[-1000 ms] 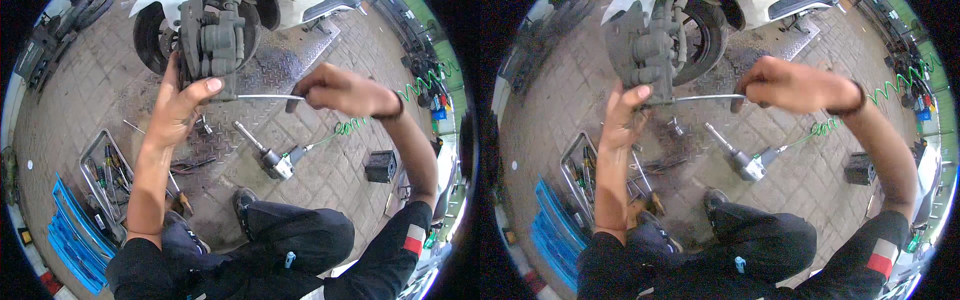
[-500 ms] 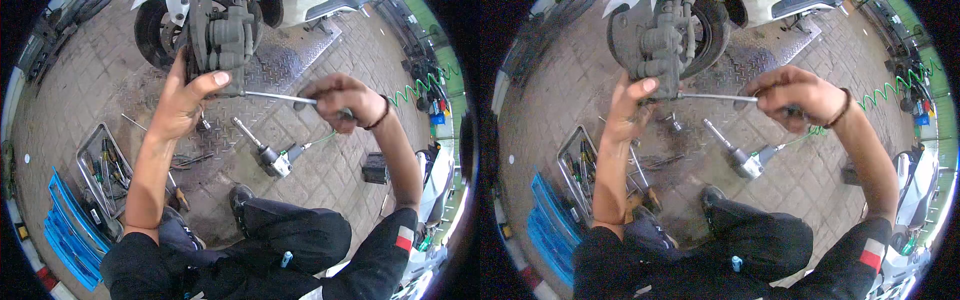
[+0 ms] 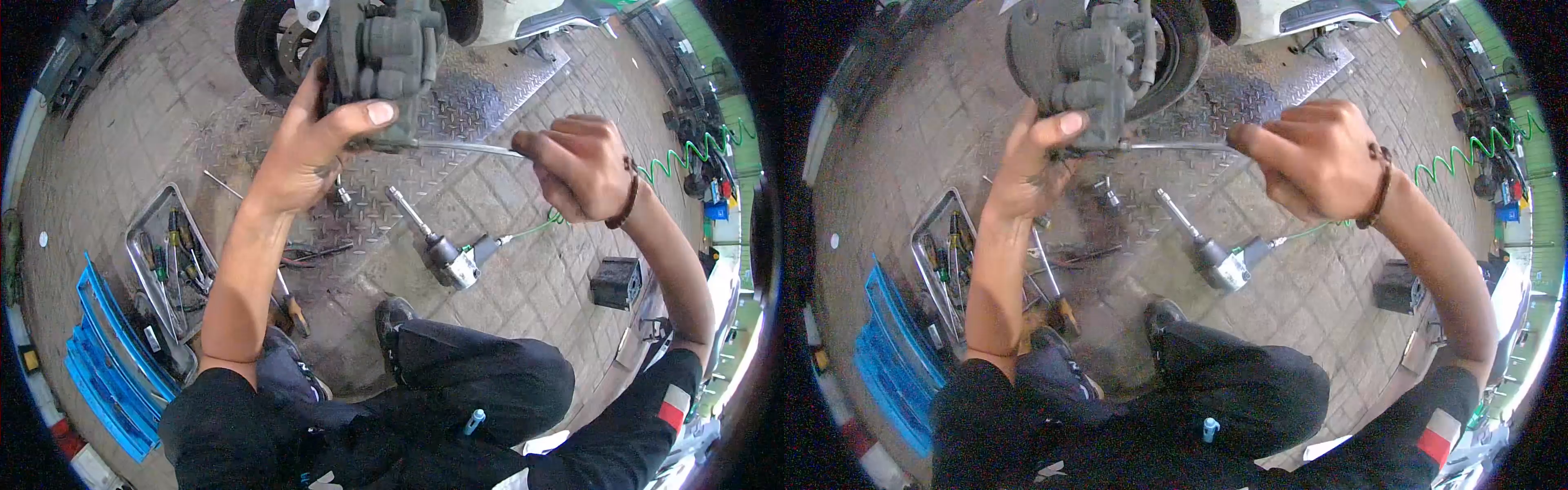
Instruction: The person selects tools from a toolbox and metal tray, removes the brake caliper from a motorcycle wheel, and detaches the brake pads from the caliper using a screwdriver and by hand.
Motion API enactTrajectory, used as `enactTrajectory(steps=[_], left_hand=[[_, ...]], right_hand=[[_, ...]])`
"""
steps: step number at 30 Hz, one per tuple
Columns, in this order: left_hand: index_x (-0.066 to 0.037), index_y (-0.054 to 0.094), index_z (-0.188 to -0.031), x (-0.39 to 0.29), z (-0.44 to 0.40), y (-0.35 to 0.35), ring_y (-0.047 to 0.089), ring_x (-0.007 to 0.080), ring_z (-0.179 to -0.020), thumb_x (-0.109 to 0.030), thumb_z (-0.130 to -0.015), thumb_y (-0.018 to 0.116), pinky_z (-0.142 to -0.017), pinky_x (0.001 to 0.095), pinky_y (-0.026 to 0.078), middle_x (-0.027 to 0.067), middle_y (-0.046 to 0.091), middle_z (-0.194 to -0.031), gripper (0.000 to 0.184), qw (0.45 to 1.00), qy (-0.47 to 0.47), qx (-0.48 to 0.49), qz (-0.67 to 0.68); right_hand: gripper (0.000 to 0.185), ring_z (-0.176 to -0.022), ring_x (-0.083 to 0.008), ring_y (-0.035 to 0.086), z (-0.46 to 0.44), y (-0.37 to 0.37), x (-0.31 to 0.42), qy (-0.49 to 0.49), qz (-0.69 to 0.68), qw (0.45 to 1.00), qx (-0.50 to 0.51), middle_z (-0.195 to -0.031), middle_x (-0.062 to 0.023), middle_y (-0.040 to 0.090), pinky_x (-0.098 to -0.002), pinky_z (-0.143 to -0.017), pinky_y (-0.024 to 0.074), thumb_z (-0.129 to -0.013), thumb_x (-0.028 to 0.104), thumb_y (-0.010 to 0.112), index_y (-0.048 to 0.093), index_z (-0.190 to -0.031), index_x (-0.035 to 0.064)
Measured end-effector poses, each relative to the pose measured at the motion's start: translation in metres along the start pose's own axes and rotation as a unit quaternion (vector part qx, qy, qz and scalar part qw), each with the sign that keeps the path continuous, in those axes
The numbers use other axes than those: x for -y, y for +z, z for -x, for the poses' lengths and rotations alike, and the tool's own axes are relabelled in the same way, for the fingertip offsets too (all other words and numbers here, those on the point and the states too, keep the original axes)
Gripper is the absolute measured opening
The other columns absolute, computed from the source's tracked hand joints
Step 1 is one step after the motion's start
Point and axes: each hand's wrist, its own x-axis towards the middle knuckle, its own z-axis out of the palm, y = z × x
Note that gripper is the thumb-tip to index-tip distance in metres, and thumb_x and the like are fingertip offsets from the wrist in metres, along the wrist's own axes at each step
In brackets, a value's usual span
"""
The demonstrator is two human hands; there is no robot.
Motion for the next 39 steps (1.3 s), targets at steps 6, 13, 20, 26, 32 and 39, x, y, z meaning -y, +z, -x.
enactTrajectory(steps=[6, 13, 20, 26, 32, 39], left_hand=[[-0.001, 0.047, -0.126, 0.005, -0.001, -0.006, 0.061, 0.0170, -0.099, -0.016, -0.079, 0.068, -0.082, 0.0338, 0.055, 0.0080, 0.061, -0.110, 0.053, 0.997, -0.053, 0.021, 0.060], [-0.009, 0.052, -0.122, 0.013, 0.000, -0.027, 0.061, 0.0218, -0.105, 0.001, -0.083, 0.058, -0.084, 0.0370, 0.056, 0.0117, 0.054, -0.122, 0.041, 0.999, -0.033, 0.024, -0.031], [-0.014, 0.054, -0.120, 0.012, -0.003, -0.020, 0.060, 0.0230, -0.106, 0.009, -0.084, 0.051, -0.084, 0.0361, 0.056, 0.0126, 0.049, -0.128, 0.042, 0.998, -0.011, 0.041, 0.036], [-0.004, 0.054, -0.119, 0.004, -0.002, -0.018, 0.062, 0.0187, -0.099, -0.013, -0.082, 0.063, -0.079, 0.0353, 0.057, 0.0093, 0.056, -0.119, 0.039, 0.998, -0.040, 0.026, 0.041], [-0.002, 0.048, -0.125, 0.009, 0.000, -0.014, 0.063, 0.0186, -0.097, -0.017, -0.081, 0.064, -0.077, 0.0363, 0.058, 0.0084, 0.060, -0.110, 0.049, 0.998, -0.033, 0.021, 0.050], [-0.003, 0.047, -0.126, 0.008, 0.000, -0.004, 0.063, 0.0184, -0.094, -0.019, -0.080, 0.065, -0.076, 0.0360, 0.058, 0.0082, 0.060, -0.109, 0.052, 0.995, -0.035, 0.010, 0.089]], right_hand=[[0.021, -0.047, -0.0103, 0.054, -0.024, -0.020, -0.025, 0.334, -0.595, 0.670, 0.292, -0.059, -0.0022, 0.057, -0.0285, -0.040, 0.0391, -0.087, 0.020, 0.061, 0.055, -0.100, 0.0046], [0.014, -0.048, -0.0139, 0.056, -0.035, -0.031, -0.004, 0.316, -0.488, 0.755, 0.302, -0.054, -0.0038, 0.050, -0.0305, -0.041, 0.0405, -0.091, 0.013, 0.057, 0.054, -0.103, 0.0060], [0.023, -0.058, -0.0237, 0.055, -0.008, -0.012, 0.051, 0.162, 0.233, 0.958, -0.040, -0.068, -0.0070, 0.052, -0.0364, -0.048, 0.0431, -0.080, 0.010, 0.059, 0.059, -0.103, 0.0103], [0.013, -0.057, -0.0163, 0.055, -0.005, -0.003, 0.047, 0.361, -0.144, 0.916, -0.102, -0.068, -0.0025, 0.054, -0.0284, -0.045, 0.0386, -0.080, 0.010, 0.071, 0.063, -0.090, 0.0058], [0.023, -0.072, -0.0056, 0.051, -0.018, -0.021, 0.027, 0.452, -0.399, 0.796, -0.045, -0.076, 0.0004, 0.060, -0.0227, -0.063, 0.0411, -0.092, 0.019, 0.063, 0.063, -0.097, -0.0032], [0.018, -0.074, -0.0117, 0.058, 0.003, 0.005, 0.052, 0.392, -0.316, 0.860, -0.081, -0.080, -0.0114, 0.064, -0.0267, -0.068, 0.0463, -0.090, 0.011, 0.061, 0.064, -0.103, -0.0015]])
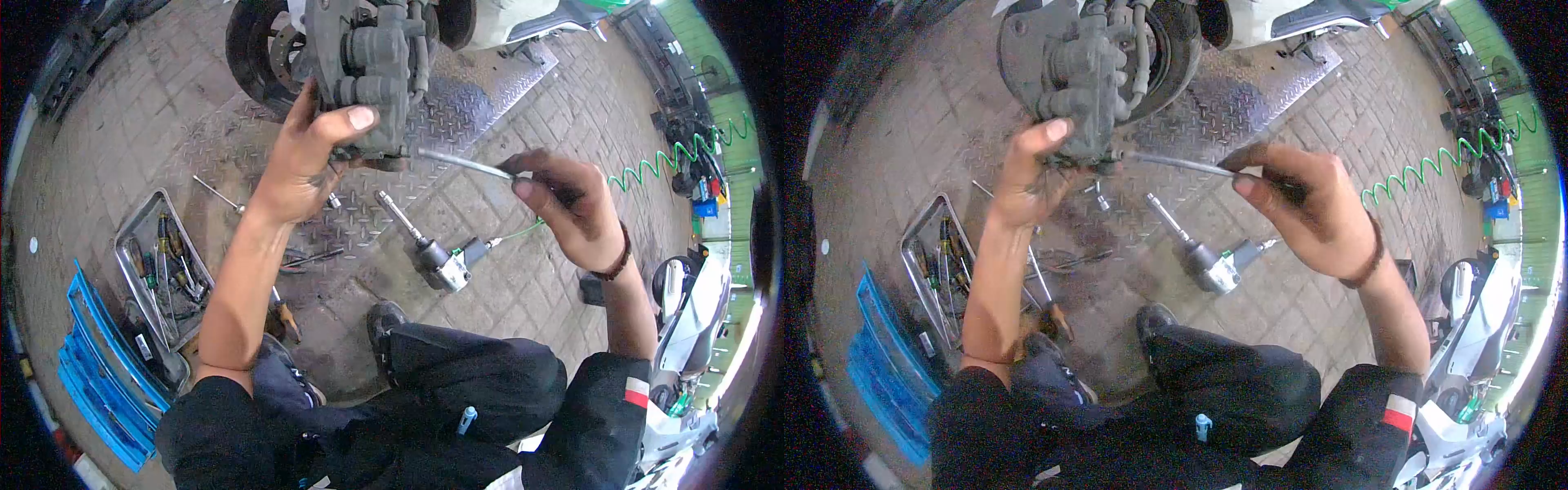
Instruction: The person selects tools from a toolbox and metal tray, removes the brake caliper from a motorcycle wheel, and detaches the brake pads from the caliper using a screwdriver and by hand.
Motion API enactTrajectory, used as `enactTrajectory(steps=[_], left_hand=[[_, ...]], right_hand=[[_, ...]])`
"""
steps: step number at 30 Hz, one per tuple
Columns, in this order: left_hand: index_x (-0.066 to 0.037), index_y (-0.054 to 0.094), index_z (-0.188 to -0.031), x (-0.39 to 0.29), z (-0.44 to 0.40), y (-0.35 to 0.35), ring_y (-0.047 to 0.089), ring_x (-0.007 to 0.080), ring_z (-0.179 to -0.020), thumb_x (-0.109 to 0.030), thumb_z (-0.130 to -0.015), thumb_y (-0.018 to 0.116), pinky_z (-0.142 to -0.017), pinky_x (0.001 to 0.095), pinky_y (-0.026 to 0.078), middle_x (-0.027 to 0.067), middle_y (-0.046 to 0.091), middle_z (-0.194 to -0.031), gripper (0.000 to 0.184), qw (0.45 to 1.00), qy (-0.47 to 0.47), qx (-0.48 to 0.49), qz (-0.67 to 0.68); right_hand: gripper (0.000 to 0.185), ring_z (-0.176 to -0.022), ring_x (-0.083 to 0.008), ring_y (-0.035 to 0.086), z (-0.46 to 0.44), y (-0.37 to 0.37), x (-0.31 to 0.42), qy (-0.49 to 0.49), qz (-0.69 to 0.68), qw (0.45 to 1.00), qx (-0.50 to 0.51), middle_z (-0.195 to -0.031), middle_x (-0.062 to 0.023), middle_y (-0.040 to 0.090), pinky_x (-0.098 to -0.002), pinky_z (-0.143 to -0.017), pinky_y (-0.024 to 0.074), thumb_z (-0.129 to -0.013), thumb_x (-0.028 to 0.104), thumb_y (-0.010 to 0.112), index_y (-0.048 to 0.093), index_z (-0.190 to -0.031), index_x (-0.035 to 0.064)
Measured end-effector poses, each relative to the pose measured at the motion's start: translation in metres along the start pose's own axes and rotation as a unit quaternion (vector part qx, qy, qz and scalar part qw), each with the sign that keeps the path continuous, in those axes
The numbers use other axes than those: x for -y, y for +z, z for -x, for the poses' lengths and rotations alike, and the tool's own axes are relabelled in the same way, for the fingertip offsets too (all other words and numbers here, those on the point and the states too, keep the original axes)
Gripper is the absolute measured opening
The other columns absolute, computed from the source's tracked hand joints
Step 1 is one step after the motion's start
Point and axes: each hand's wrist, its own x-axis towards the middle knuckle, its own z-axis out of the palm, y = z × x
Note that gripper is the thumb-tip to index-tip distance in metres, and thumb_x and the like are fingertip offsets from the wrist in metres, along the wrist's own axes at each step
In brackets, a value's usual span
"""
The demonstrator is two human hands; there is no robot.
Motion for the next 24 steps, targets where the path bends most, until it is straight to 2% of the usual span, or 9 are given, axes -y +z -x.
enactTrajectory(steps=[3, 5, 9, 11, 12, 14, 16, 19, 24], left_hand=[[-0.003, 0.047, -0.126, 0.003, 0.000, 0.000, 0.063, 0.0184, -0.091, -0.019, -0.080, 0.065, -0.075, 0.0355, 0.058, 0.0083, 0.060, -0.109, 0.052, 1.000, -0.010, 0.009, -0.001], [-0.004, 0.047, -0.125, 0.003, 0.000, 0.001, 0.064, 0.0183, -0.090, -0.019, -0.080, 0.065, -0.075, 0.0351, 0.058, 0.0083, 0.060, -0.108, 0.051, 1.000, -0.021, 0.019, 0.002], [-0.004, 0.048, -0.124, 0.003, 0.000, -0.002, 0.064, 0.0182, -0.090, -0.020, -0.079, 0.065, -0.075, 0.0338, 0.057, 0.0081, 0.060, -0.107, 0.050, 1.000, -0.014, -0.001, -0.005], [-0.004, 0.048, -0.124, 0.006, 0.000, -0.008, 0.063, 0.0181, -0.090, -0.020, -0.079, 0.065, -0.075, 0.0332, 0.056, 0.0080, 0.060, -0.107, 0.050, 1.000, -0.011, -0.004, -0.004], [-0.004, 0.048, -0.124, 0.010, -0.002, -0.016, 0.063, 0.0173, -0.092, -0.021, -0.079, 0.065, -0.076, 0.0325, 0.055, 0.0077, 0.060, -0.108, 0.051, 0.994, 0.003, -0.023, -0.109], [-0.004, 0.048, -0.124, 0.011, -0.002, -0.019, 0.062, 0.0165, -0.094, -0.021, -0.080, 0.065, -0.077, 0.0318, 0.055, 0.0074, 0.060, -0.109, 0.051, 0.976, 0.014, -0.040, -0.214], [-0.003, 0.047, -0.126, 0.004, 0.001, -0.014, 0.060, 0.0155, -0.099, -0.021, -0.079, 0.068, -0.077, 0.0306, 0.053, 0.0070, 0.059, -0.110, 0.054, 0.998, -0.044, -0.041, -0.032], [-0.002, 0.045, -0.127, 0.000, -0.001, -0.009, 0.058, 0.0148, -0.102, -0.019, -0.078, 0.069, -0.080, 0.0297, 0.050, 0.0070, 0.059, -0.111, 0.058, 0.997, -0.013, -0.006, -0.077], [-0.001, 0.043, -0.129, -0.002, 0.000, 0.002, 0.056, 0.0148, -0.102, -0.018, -0.077, 0.071, -0.088, 0.0288, 0.046, 0.0071, 0.058, -0.113, 0.062, 0.993, 0.026, -0.022, -0.116]], right_hand=[[0.016, -0.068, -0.0138, 0.058, 0.001, 0.007, -0.006, 0.005, 0.015, 1.000, -0.003, -0.075, -0.0125, 0.063, -0.0284, -0.065, 0.0469, -0.089, 0.009, 0.060, 0.064, -0.101, -0.0019], [0.016, -0.065, -0.0123, 0.055, -0.002, 0.010, -0.003, -0.037, -0.009, 0.999, -0.017, -0.072, -0.0117, 0.062, -0.0278, -0.062, 0.0451, -0.089, 0.008, 0.059, 0.064, -0.100, -0.0021], [0.016, -0.066, -0.0124, 0.056, -0.002, 0.006, -0.008, -0.037, -0.043, 0.998, -0.019, -0.073, -0.0125, 0.063, -0.0281, -0.063, 0.0458, -0.089, 0.008, 0.059, 0.065, -0.099, -0.0024], [0.016, -0.070, -0.0130, 0.059, 0.001, 0.002, -0.004, 0.011, 0.009, 1.000, 0.026, -0.075, -0.0132, 0.064, -0.0280, -0.067, 0.0472, -0.088, 0.008, 0.060, 0.065, -0.099, -0.0029], [0.016, -0.070, -0.0130, 0.059, 0.000, 0.003, -0.004, 0.011, 0.008, 1.000, 0.028, -0.075, -0.0132, 0.064, -0.0280, -0.067, 0.0472, -0.088, 0.008, 0.060, 0.065, -0.099, -0.0029], [0.017, -0.068, -0.0129, 0.058, 0.000, 0.008, -0.004, 0.030, -0.035, 0.999, 0.005, -0.074, -0.0125, 0.064, -0.0278, -0.065, 0.0465, -0.088, 0.009, 0.061, 0.065, -0.098, -0.0031], [0.017, -0.068, -0.0123, 0.058, -0.001, 0.008, -0.006, 0.013, -0.028, 1.000, 0.003, -0.074, -0.0122, 0.063, -0.0276, -0.065, 0.0464, -0.088, 0.009, 0.061, 0.065, -0.098, -0.0032], [0.017, -0.069, -0.0120, 0.058, -0.003, 0.004, -0.003, 0.007, -0.011, 1.000, 0.010, -0.073, -0.0123, 0.063, -0.0276, -0.066, 0.0467, -0.088, 0.009, 0.061, 0.065, -0.099, -0.0033], [0.020, -0.070, -0.0147, 0.060, -0.007, 0.001, 0.001, 0.004, 0.023, 1.000, 0.014, -0.074, -0.0112, 0.064, -0.0292, -0.068, 0.0485, -0.089, 0.010, 0.060, 0.064, -0.101, -0.0045]])
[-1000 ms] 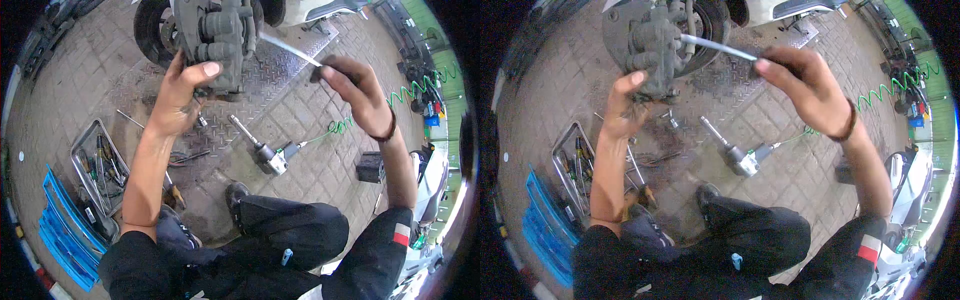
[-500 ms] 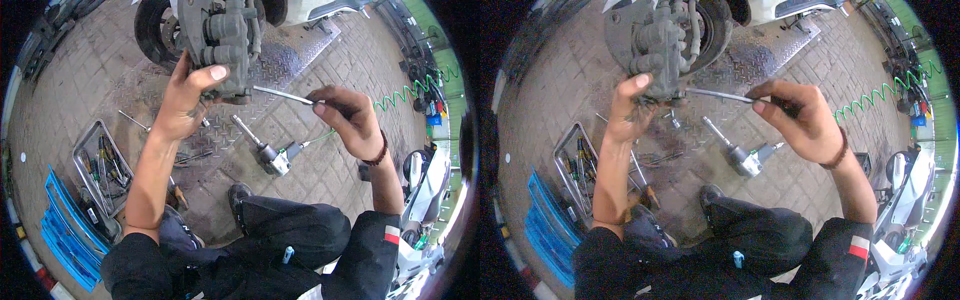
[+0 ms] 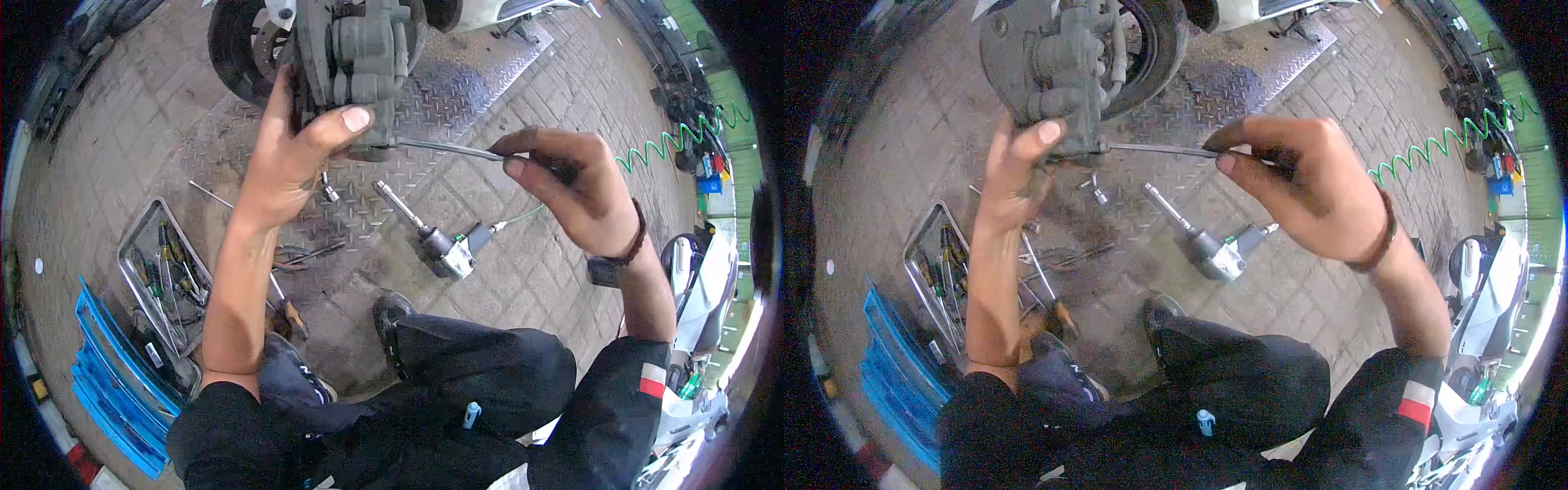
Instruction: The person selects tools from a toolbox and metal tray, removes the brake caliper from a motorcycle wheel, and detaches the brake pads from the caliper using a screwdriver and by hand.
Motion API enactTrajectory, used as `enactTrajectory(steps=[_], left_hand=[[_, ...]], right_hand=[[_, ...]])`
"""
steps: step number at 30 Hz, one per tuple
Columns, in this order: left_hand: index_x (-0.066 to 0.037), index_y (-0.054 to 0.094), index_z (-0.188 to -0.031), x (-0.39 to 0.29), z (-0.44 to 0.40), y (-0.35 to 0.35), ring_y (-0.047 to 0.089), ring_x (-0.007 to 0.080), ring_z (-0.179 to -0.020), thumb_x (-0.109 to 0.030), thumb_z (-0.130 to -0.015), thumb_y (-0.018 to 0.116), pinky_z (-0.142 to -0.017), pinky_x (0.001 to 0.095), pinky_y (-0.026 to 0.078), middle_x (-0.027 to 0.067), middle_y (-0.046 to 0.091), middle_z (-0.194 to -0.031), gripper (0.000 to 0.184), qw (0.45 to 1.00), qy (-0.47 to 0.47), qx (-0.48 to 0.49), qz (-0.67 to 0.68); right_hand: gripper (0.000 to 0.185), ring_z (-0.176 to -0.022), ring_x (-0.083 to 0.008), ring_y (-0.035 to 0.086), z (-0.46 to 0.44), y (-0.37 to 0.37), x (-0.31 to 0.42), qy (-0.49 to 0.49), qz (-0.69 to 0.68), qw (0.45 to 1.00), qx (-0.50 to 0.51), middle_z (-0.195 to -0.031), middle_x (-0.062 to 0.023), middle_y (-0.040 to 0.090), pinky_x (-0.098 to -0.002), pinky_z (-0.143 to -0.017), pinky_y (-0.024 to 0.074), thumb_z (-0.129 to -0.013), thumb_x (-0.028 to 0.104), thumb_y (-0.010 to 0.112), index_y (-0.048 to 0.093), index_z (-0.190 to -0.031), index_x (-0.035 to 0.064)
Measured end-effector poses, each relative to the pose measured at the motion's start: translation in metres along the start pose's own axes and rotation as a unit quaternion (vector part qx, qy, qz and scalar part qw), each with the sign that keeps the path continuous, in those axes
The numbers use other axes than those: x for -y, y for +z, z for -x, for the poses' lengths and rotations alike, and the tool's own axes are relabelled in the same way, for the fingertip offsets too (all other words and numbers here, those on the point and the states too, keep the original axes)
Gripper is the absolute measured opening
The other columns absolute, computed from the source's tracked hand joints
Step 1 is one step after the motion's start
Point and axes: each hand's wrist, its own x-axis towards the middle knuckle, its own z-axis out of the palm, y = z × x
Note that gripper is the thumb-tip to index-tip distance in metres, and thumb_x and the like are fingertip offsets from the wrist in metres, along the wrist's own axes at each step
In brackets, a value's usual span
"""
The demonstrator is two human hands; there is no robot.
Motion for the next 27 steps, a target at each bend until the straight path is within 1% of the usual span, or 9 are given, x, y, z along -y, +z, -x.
enactTrajectory(steps=[3, 5, 7, 12, 14, 19, 20, 22, 27], left_hand=[[-0.001, 0.041, -0.131, 0.004, 0.000, 0.001, 0.055, 0.0148, -0.102, -0.019, -0.078, 0.072, -0.091, 0.0290, 0.045, 0.0070, 0.058, -0.115, 0.064, 1.000, 0.018, -0.007, -0.012], [-0.001, 0.041, -0.131, 0.006, 0.000, 0.002, 0.055, 0.0150, -0.102, -0.020, -0.078, 0.072, -0.091, 0.0293, 0.044, 0.0069, 0.057, -0.115, 0.065, 1.000, 0.029, 0.002, -0.003], [-0.001, 0.040, -0.133, 0.006, 0.002, 0.001, 0.055, 0.0151, -0.103, -0.023, -0.079, 0.073, -0.092, 0.0296, 0.044, 0.0063, 0.057, -0.117, 0.066, 1.000, 0.001, -0.015, 0.020], [-0.003, 0.039, -0.134, 0.006, 0.006, -0.009, 0.058, 0.0169, -0.101, -0.026, -0.080, 0.073, -0.085, 0.0317, 0.050, 0.0072, 0.057, -0.116, 0.068, 0.998, -0.031, -0.017, 0.045], [-0.003, 0.039, -0.134, 0.005, 0.006, -0.009, 0.059, 0.0176, -0.100, -0.026, -0.080, 0.073, -0.082, 0.0329, 0.052, 0.0079, 0.057, -0.116, 0.068, 0.997, -0.046, -0.013, 0.058], [-0.002, 0.039, -0.133, 0.004, 0.006, -0.002, 0.059, 0.0183, -0.100, -0.026, -0.082, 0.070, -0.080, 0.0358, 0.054, 0.0093, 0.057, -0.116, 0.064, 0.999, -0.032, -0.010, 0.035], [-0.002, 0.039, -0.133, 0.009, 0.004, -0.010, 0.059, 0.0183, -0.100, -0.026, -0.082, 0.070, -0.080, 0.0358, 0.054, 0.0093, 0.057, -0.116, 0.064, 0.999, -0.034, -0.010, 0.035], [-0.001, 0.040, -0.132, 0.019, 0.001, -0.024, 0.059, 0.0186, -0.103, -0.025, -0.082, 0.070, -0.083, 0.0353, 0.052, 0.0092, 0.057, -0.117, 0.063, 0.998, -0.019, 0.018, -0.056], [-0.001, 0.042, -0.131, 0.004, 0.006, 0.000, 0.056, 0.0185, -0.107, -0.022, -0.081, 0.070, -0.090, 0.0329, 0.048, 0.0088, 0.057, -0.118, 0.061, 1.000, -0.001, 0.005, 0.015]], right_hand=[[0.022, -0.057, -0.0116, 0.054, -0.009, -0.006, -0.014, -0.039, -0.076, 0.996, 0.011, -0.067, -0.0045, 0.060, -0.0259, -0.053, 0.0441, -0.089, 0.013, 0.062, 0.065, -0.102, -0.0035], [0.024, -0.047, -0.0050, 0.043, -0.019, -0.022, -0.010, 0.238, -0.263, 0.921, 0.162, -0.060, 0.0026, 0.052, -0.0220, -0.042, 0.0320, -0.088, 0.018, 0.065, 0.067, -0.103, -0.0011], [0.026, -0.043, -0.0012, 0.036, -0.020, -0.017, -0.020, 0.254, -0.297, 0.907, 0.156, -0.056, 0.0055, 0.045, -0.0195, -0.039, 0.0226, -0.088, 0.021, 0.067, 0.067, -0.103, 0.0009], [0.024, -0.045, -0.0086, 0.044, -0.008, 0.013, -0.028, -0.152, 0.052, 0.987, -0.012, -0.058, 0.0027, 0.050, -0.0275, -0.040, 0.0324, -0.082, 0.018, 0.071, 0.067, -0.101, 0.0036], [0.024, -0.045, -0.0172, 0.047, -0.003, 0.010, -0.019, -0.306, 0.356, 0.878, -0.087, -0.057, -0.0014, 0.046, -0.0315, -0.041, 0.0363, -0.074, 0.015, 0.072, 0.067, -0.096, 0.0069], [0.019, -0.045, -0.0109, 0.046, -0.012, 0.007, -0.028, -0.337, 0.275, 0.895, -0.094, -0.059, 0.0016, 0.047, -0.0285, -0.040, 0.0332, -0.079, 0.011, 0.069, 0.063, -0.097, 0.0066], [0.019, -0.045, -0.0082, 0.045, -0.011, 0.004, -0.020, -0.119, 0.043, 0.992, 0.014, -0.059, 0.0023, 0.048, -0.0271, -0.039, 0.0322, -0.082, 0.012, 0.067, 0.061, -0.099, 0.0054], [0.024, -0.044, -0.0039, 0.043, -0.016, -0.013, -0.010, 0.197, -0.295, 0.913, 0.201, -0.059, 0.0031, 0.049, -0.0236, -0.037, 0.0296, -0.089, 0.016, 0.061, 0.056, -0.108, 0.0026], [0.027, -0.040, -0.0092, 0.045, -0.032, -0.011, -0.029, 0.270, -0.420, 0.803, 0.325, -0.057, -0.0006, 0.051, -0.0251, -0.035, 0.0309, -0.088, 0.015, 0.060, 0.057, -0.112, 0.0024]])
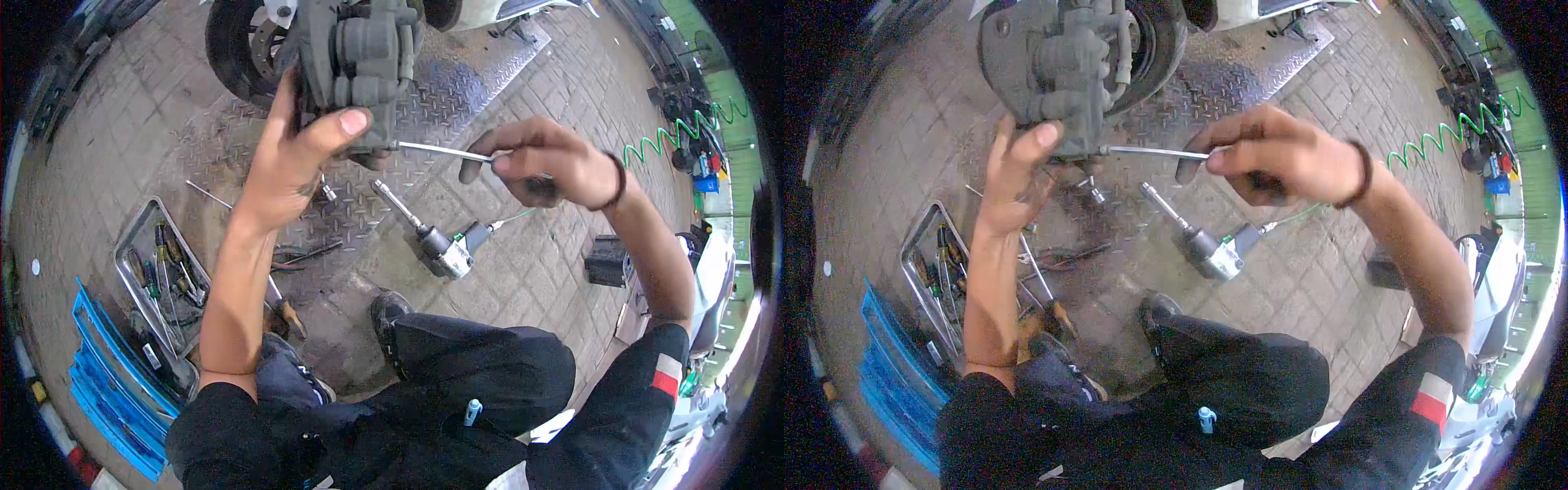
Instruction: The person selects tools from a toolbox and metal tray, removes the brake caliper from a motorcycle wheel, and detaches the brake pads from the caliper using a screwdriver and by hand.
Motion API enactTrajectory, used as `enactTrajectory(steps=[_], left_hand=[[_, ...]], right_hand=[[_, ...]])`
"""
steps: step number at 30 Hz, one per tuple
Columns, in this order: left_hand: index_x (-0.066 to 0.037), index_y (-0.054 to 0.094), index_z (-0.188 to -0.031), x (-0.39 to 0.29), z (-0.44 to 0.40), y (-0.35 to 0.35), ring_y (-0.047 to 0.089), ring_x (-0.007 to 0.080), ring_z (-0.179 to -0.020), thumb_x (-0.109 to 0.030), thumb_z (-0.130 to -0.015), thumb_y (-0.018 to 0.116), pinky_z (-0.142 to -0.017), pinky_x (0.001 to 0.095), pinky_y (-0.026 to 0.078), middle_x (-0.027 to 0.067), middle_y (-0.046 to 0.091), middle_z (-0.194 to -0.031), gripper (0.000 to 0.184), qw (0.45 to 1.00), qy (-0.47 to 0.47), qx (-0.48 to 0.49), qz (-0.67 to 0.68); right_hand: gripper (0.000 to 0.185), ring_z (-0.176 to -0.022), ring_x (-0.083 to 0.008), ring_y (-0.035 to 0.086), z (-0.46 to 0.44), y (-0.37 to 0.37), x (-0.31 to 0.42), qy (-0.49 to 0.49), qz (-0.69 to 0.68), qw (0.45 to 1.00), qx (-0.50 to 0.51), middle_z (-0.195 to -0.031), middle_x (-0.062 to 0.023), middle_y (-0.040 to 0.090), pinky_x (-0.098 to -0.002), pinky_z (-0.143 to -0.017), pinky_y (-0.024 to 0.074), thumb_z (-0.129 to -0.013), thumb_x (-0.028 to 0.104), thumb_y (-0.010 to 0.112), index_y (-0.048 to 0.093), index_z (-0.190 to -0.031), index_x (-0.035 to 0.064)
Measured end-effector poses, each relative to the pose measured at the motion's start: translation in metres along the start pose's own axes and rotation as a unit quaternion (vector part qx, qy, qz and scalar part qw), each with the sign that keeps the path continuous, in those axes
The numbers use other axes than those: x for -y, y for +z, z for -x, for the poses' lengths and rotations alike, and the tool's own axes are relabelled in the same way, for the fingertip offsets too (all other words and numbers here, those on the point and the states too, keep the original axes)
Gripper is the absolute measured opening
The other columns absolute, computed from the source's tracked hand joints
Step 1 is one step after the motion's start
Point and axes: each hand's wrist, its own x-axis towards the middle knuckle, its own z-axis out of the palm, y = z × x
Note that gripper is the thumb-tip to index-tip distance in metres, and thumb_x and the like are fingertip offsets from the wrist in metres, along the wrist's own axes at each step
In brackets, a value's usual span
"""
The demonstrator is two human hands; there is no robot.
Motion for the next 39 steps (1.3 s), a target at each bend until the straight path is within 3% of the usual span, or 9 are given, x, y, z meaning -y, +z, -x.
enactTrajectory(steps=[6, 8, 14, 22, 28, 31, 34, 36, 39], left_hand=[[0.000, 0.042, -0.131, -0.001, -0.001, -0.001, 0.056, 0.0174, -0.106, -0.021, -0.080, 0.069, -0.091, 0.0313, 0.047, 0.0079, 0.058, -0.116, 0.061, 1.000, -0.019, 0.003, 0.009], [0.000, 0.042, -0.131, 0.001, -0.004, -0.001, 0.057, 0.0176, -0.105, -0.021, -0.080, 0.069, -0.090, 0.0315, 0.048, 0.0080, 0.058, -0.116, 0.061, 1.000, 0.005, 0.001, -0.017], [0.000, 0.043, -0.130, 0.005, -0.006, -0.001, 0.059, 0.0187, -0.102, -0.019, -0.080, 0.068, -0.083, 0.0349, 0.054, 0.0085, 0.057, -0.116, 0.059, 0.997, -0.027, 0.026, 0.061], [0.000, 0.044, -0.129, -0.004, -0.004, -0.008, 0.058, 0.0157, -0.099, -0.016, -0.080, 0.070, -0.084, 0.0307, 0.052, 0.0067, 0.059, -0.112, 0.058, 0.999, 0.027, 0.008, -0.036], [0.001, 0.045, -0.127, 0.001, -0.009, -0.010, 0.058, 0.0153, -0.098, -0.018, -0.079, 0.071, -0.088, 0.0294, 0.049, 0.0069, 0.059, -0.111, 0.058, 0.998, -0.030, 0.012, 0.047], [0.000, 0.045, -0.128, 0.007, -0.010, -0.012, 0.060, 0.0165, -0.096, -0.019, -0.079, 0.069, -0.086, 0.0307, 0.050, 0.0080, 0.059, -0.112, 0.058, 0.998, -0.037, 0.036, 0.039], [-0.001, 0.044, -0.129, 0.000, -0.004, -0.005, 0.059, 0.0171, -0.099, -0.021, -0.079, 0.068, -0.086, 0.0320, 0.050, 0.0083, 0.058, -0.114, 0.058, 0.998, -0.062, 0.017, 0.026], [-0.001, 0.043, -0.130, 0.002, -0.004, -0.007, 0.058, 0.0160, -0.101, -0.019, -0.079, 0.068, -0.088, 0.0306, 0.048, 0.0071, 0.057, -0.115, 0.060, 0.998, -0.035, 0.010, 0.051], [-0.001, 0.043, -0.130, -0.001, -0.004, -0.004, 0.056, 0.0146, -0.101, -0.018, -0.079, 0.070, -0.089, 0.0294, 0.047, 0.0060, 0.057, -0.115, 0.060, 0.999, -0.007, 0.004, 0.039]], right_hand=[[0.028, -0.044, -0.0220, 0.051, 0.012, 0.015, -0.012, -0.361, 0.802, 0.423, -0.219, -0.058, -0.0081, 0.051, -0.0336, -0.040, 0.0371, -0.083, 0.006, 0.059, 0.061, -0.111, 0.0002], [0.028, -0.045, -0.0229, 0.050, 0.014, 0.019, -0.005, -0.360, 0.805, 0.419, -0.216, -0.061, -0.0088, 0.053, -0.0342, -0.040, 0.0369, -0.084, 0.008, 0.060, 0.061, -0.110, -0.0013], [0.042, -0.061, -0.0254, 0.067, 0.014, 0.000, 0.044, 0.023, 0.252, 0.965, 0.072, -0.070, -0.0155, 0.065, -0.0320, -0.051, 0.0518, -0.087, 0.015, 0.061, 0.045, -0.124, 0.0004], [0.043, -0.048, -0.0111, 0.059, -0.011, -0.007, 0.030, 0.051, 0.156, 0.984, 0.070, -0.060, -0.0067, 0.059, -0.0261, -0.039, 0.0443, -0.087, 0.009, 0.062, 0.042, -0.123, -0.0030], [0.027, -0.049, -0.0219, 0.051, 0.005, 0.040, -0.009, -0.362, 0.735, 0.445, -0.361, -0.058, -0.0050, 0.045, -0.0336, -0.044, 0.0405, -0.074, 0.010, 0.066, 0.063, -0.100, 0.0068], [0.025, -0.049, -0.0211, 0.050, 0.006, 0.035, -0.020, -0.381, 0.758, 0.368, -0.381, -0.058, -0.0043, 0.044, -0.0321, -0.043, 0.0391, -0.072, 0.010, 0.068, 0.064, -0.096, 0.0056], [0.022, -0.046, -0.0144, 0.047, 0.002, 0.026, -0.021, -0.420, 0.653, 0.531, -0.340, -0.058, -0.0008, 0.045, -0.0274, -0.041, 0.0360, -0.076, 0.011, 0.070, 0.064, -0.096, 0.0043], [0.019, -0.044, -0.0068, 0.044, 0.013, 0.036, -0.005, -0.147, 0.208, 0.932, -0.260, -0.058, 0.0026, 0.045, -0.0235, -0.040, 0.0328, -0.084, 0.012, 0.067, 0.063, -0.098, 0.0012], [0.024, -0.042, -0.0028, 0.039, 0.015, 0.020, 0.006, -0.067, 0.049, 0.985, -0.153, -0.056, 0.0048, 0.044, -0.0217, -0.038, 0.0270, -0.092, 0.021, 0.061, 0.061, -0.101, -0.0010]])
